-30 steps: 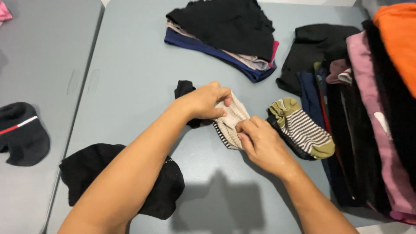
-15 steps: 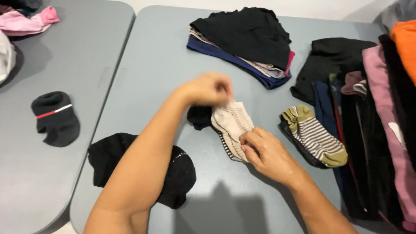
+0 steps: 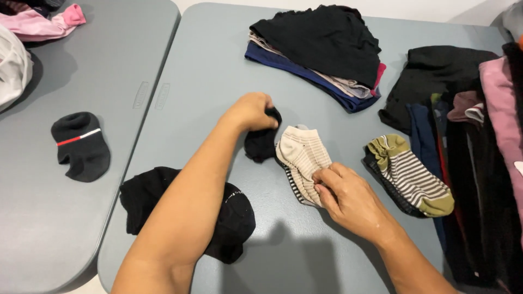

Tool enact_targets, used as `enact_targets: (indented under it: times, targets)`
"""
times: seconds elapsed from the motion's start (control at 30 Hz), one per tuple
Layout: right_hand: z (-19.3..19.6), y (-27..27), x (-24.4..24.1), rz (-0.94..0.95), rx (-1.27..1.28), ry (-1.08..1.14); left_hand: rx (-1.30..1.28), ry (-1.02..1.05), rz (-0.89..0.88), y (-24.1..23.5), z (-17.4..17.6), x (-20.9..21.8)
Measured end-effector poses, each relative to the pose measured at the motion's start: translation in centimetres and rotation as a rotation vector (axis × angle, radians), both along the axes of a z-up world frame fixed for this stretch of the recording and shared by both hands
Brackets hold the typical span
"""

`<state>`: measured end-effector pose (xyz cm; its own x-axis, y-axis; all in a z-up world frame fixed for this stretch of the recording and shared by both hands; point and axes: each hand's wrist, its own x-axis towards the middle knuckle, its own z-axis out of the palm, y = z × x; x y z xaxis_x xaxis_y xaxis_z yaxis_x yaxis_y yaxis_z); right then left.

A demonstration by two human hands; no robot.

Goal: Matching and folding pairs of socks from a pile of laundry on a table

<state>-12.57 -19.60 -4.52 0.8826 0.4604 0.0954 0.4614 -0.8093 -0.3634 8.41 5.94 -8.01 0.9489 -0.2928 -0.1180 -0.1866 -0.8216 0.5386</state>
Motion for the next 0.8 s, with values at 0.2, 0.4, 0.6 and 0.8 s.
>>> enact_targets:
  times: [0.2,0.4,0.6,0.8]
  targets:
    - [1.1,0.1,-0.3,-0.013,0.029,-0.027,-0.1,-0.133,0.268,2.9,1.2,-0.5]
    - [0.6,-0.5,0.6,-0.024,0.194,-0.312,-0.196,0.019,0.266,3.4,-0.4,1.7]
    - [-1.4,-0.8,1.4,-0.018,0.189,-0.331,-0.255,-0.107,0.294,4.4,1.2,3.1]
    - [0.6,-0.1,0.3,0.008,0.228,-0.237,-0.54,-0.12,0.312,6.7,12.2,-2.4]
